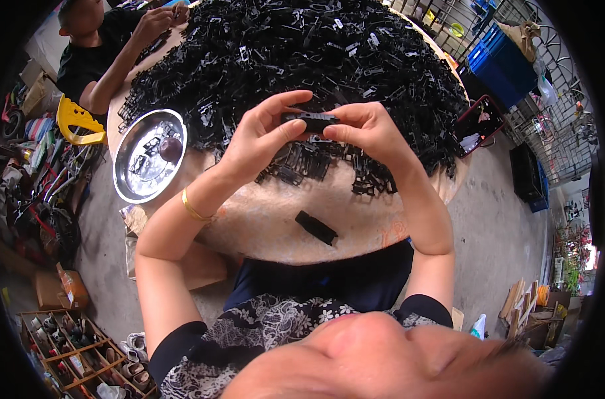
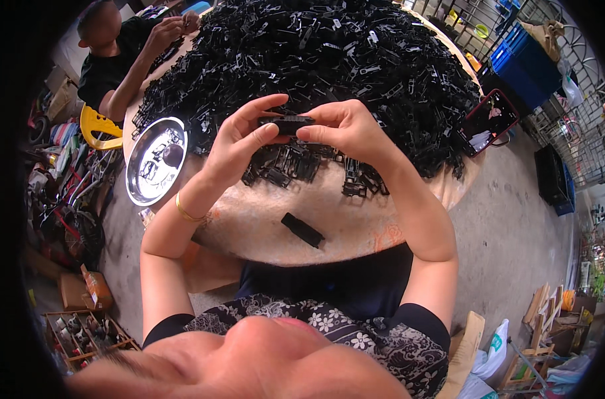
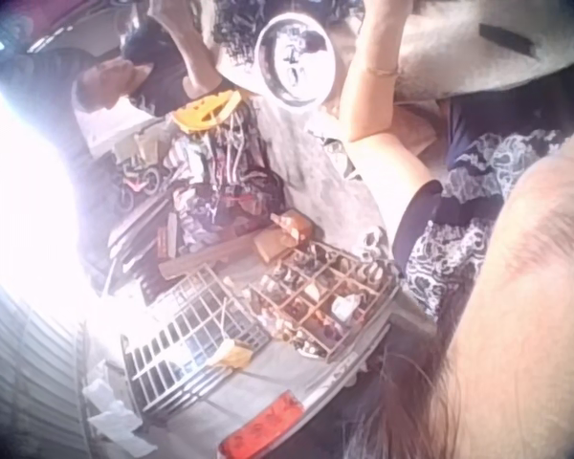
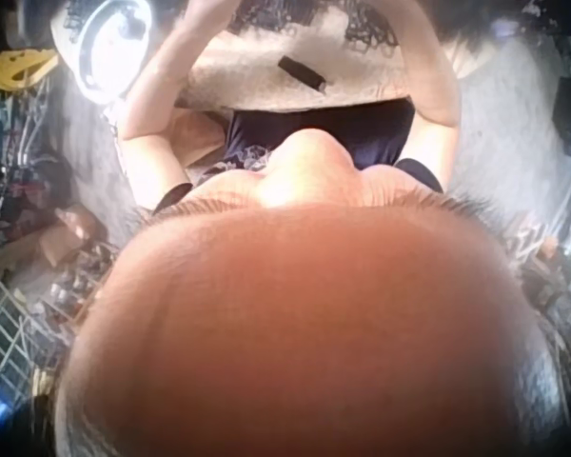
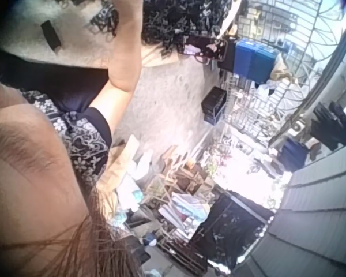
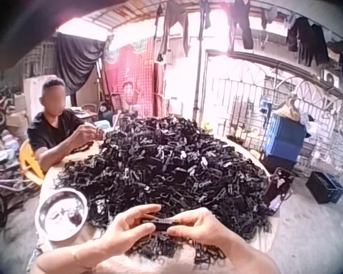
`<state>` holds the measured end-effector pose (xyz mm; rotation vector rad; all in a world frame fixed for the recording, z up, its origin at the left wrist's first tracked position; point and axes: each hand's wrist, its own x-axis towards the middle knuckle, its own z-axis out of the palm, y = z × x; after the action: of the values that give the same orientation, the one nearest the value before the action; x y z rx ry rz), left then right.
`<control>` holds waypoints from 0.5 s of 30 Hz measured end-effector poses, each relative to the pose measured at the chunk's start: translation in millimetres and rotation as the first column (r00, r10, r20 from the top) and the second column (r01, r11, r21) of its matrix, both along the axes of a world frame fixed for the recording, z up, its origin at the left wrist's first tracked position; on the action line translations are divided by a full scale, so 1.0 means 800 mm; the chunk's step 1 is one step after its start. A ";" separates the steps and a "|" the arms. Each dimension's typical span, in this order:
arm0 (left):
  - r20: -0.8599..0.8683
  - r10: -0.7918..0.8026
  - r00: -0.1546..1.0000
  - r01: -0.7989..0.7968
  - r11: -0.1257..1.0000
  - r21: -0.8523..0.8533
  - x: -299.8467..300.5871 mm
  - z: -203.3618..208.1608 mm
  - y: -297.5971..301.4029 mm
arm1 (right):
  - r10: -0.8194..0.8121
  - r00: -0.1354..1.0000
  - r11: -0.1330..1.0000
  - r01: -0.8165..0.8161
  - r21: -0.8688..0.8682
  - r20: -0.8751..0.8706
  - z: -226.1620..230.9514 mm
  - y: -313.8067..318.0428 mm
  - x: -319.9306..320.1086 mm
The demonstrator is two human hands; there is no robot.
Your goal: The person assembles small black plastic components by hand, fitting the pieces together and placing the assembled units on the table.
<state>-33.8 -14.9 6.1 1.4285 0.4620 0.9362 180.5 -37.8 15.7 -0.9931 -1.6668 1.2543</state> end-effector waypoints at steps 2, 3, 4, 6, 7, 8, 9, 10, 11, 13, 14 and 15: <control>0.006 -0.034 0.999 0.034 0.999 -0.027 0.004 -0.004 -0.006 | 0.079 0.996 0.997 -0.078 0.015 -0.040 0.003 0.005 0.013; 0.014 -0.068 0.998 0.068 0.996 -0.055 0.007 -0.005 -0.013 | 0.126 0.983 0.992 -0.121 0.044 -0.131 0.003 0.012 0.021; -0.055 -0.072 0.996 0.076 0.994 0.074 0.015 -0.004 -0.026 | 0.089 0.969 0.996 -0.085 0.025 -0.231 0.000 0.020 0.033; -0.299 -0.211 0.931 0.283 0.933 0.221 0.022 -0.017 -0.043 | -0.169 0.973 0.978 0.186 0.097 -0.159 0.001 0.028 0.038; -0.409 -0.297 0.863 0.419 0.874 0.248 0.027 -0.005 -0.054 | -0.318 0.946 0.931 0.325 0.168 -0.067 -0.008 0.031 0.044; -0.429 -0.302 0.852 0.462 0.819 0.340 0.029 -0.013 -0.061 | -0.394 0.919 0.880 0.372 0.296 0.013 -0.021 0.036 0.038; -0.449 -0.304 0.840 0.501 0.753 0.426 0.030 -0.023 -0.065 | -0.474 0.877 0.813 0.400 0.424 0.081 -0.032 0.040 0.031; -0.450 -0.302 0.841 0.499 0.753 0.428 0.030 -0.027 -0.066 | -0.526 0.826 0.788 0.383 0.482 0.202 -0.032 0.037 0.020; -0.485 -0.368 0.794 0.586 0.675 0.448 0.030 -0.030 -0.067 | -0.550 0.787 0.726 0.284 0.626 0.281 -0.033 0.039 0.014; -0.522 -0.425 0.739 0.664 0.587 0.463 0.028 -0.032 -0.066 | -0.614 0.688 0.578 0.060 0.814 0.386 -0.035 0.049 0.005; -0.520 -0.427 0.739 0.668 0.559 0.491 0.026 -0.032 -0.065 | -0.613 0.651 0.609 0.029 0.793 0.447 -0.035 0.050 -0.001; -0.518 -0.429 0.740 0.671 0.531 0.517 0.024 -0.032 -0.065 | -0.612 0.652 0.608 0.028 0.793 0.447 -0.033 0.053 -0.009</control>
<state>-14.7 -66.9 -19.2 2.2598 -0.1751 0.2971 173.4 4.7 -10.8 -1.2323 -2.1035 -0.2069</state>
